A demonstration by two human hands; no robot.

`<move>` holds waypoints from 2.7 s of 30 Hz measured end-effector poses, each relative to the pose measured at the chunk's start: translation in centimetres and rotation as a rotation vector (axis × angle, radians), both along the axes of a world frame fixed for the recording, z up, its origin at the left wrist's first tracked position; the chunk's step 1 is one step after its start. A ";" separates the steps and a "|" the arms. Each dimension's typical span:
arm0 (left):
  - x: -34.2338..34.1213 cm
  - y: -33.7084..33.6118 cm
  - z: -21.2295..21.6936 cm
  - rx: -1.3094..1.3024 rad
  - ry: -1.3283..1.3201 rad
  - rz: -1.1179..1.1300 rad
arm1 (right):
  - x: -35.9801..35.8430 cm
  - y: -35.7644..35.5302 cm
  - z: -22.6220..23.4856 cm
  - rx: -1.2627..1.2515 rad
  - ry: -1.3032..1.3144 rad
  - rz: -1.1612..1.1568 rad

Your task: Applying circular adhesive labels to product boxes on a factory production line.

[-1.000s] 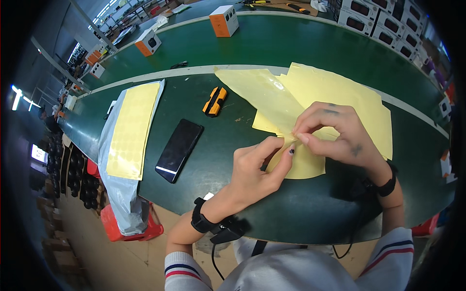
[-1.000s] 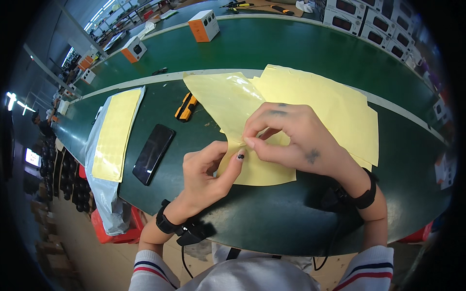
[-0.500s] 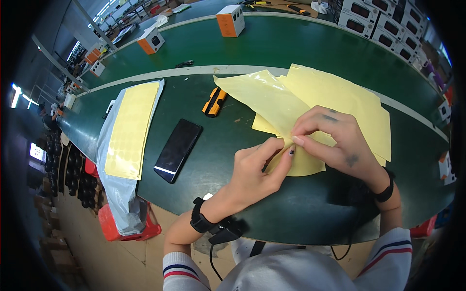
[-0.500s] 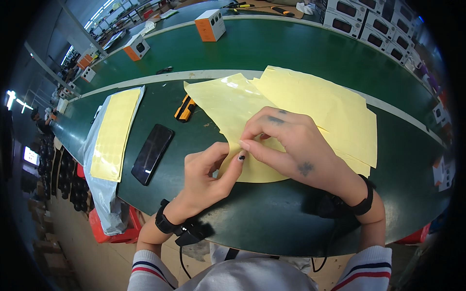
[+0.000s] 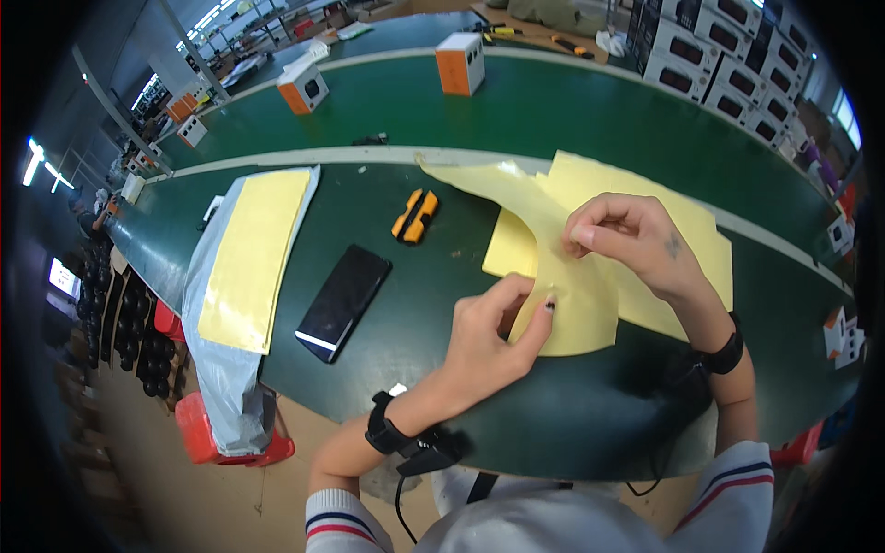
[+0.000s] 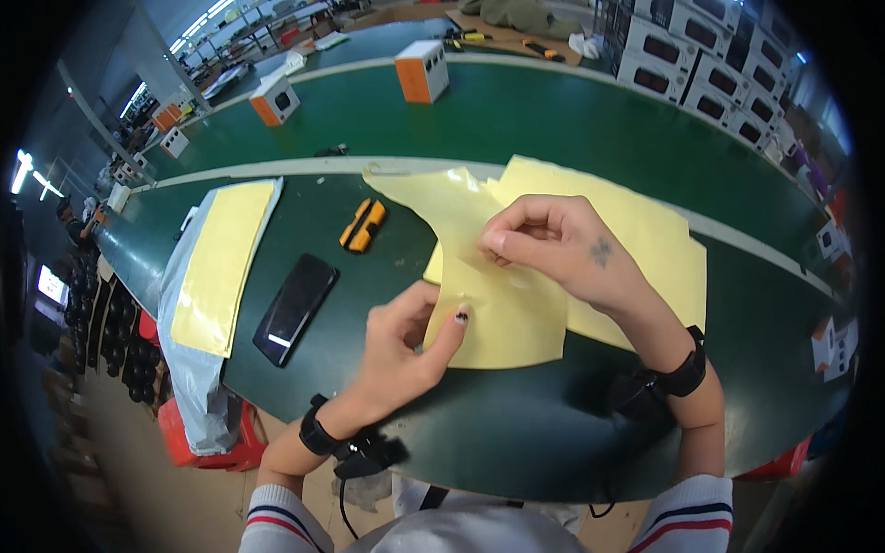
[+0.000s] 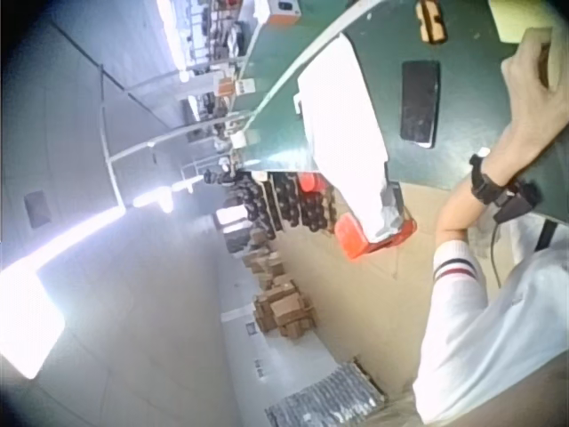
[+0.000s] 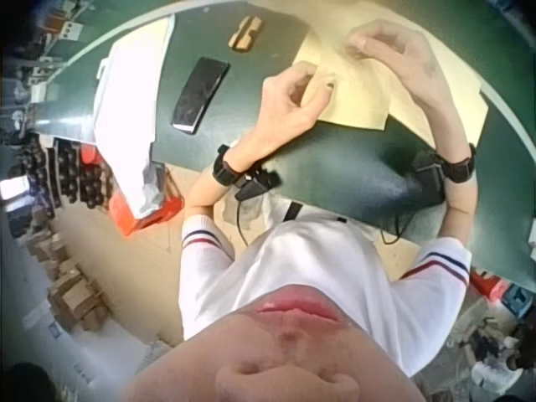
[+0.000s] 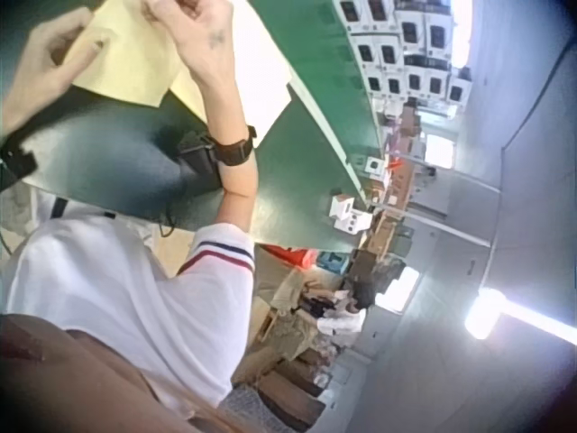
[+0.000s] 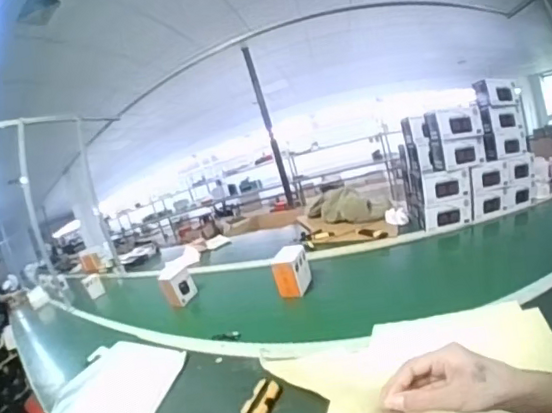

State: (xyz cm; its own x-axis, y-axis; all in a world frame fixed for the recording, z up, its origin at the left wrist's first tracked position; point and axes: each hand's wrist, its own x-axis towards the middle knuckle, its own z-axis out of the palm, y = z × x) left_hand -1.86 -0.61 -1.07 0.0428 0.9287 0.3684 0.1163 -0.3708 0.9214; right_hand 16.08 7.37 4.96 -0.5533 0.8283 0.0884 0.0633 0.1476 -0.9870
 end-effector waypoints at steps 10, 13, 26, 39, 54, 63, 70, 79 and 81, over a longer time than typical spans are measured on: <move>0.1 0.2 -0.9 -0.170 -0.219 -0.125 | -5.5 22.7 2.9 0.337 -0.026 -0.189; 0.2 -0.3 -0.3 -0.190 -0.166 -0.140 | -7.0 29.8 1.7 0.682 -0.260 -0.312; -1.3 0.2 0.6 -0.307 -0.093 -0.168 | -10.2 39.6 -1.9 1.482 -1.064 -0.204; -0.7 0.1 -0.9 -0.184 -0.116 -0.155 | -9.6 34.6 -10.4 0.811 -0.277 -0.406; -0.8 1.9 -4.2 -0.332 0.238 -0.139 | -25.0 28.4 -9.4 0.996 -0.614 0.327; 0.5 4.0 -8.1 -0.197 -0.088 -0.143 | -19.7 18.2 6.9 1.008 -0.140 -0.164; -1.0 4.1 -5.6 -0.608 -0.331 -0.252 | -18.3 6.4 7.5 1.164 -0.210 0.164; -2.8 4.5 -4.6 -0.756 -0.763 -0.422 | -22.7 -0.6 11.5 1.301 -0.173 0.539; -2.9 4.9 -4.7 -0.782 -0.889 -0.451 | -24.8 -0.9 14.0 1.346 -0.120 0.559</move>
State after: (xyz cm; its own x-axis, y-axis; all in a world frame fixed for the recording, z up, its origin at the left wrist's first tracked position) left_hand -4.81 4.27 -5.82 0.4320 0.8780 -0.2062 -0.6476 0.4611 0.6066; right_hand -8.77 6.52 18.95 -0.8279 -0.1615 0.5371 -0.2401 0.9675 -0.0793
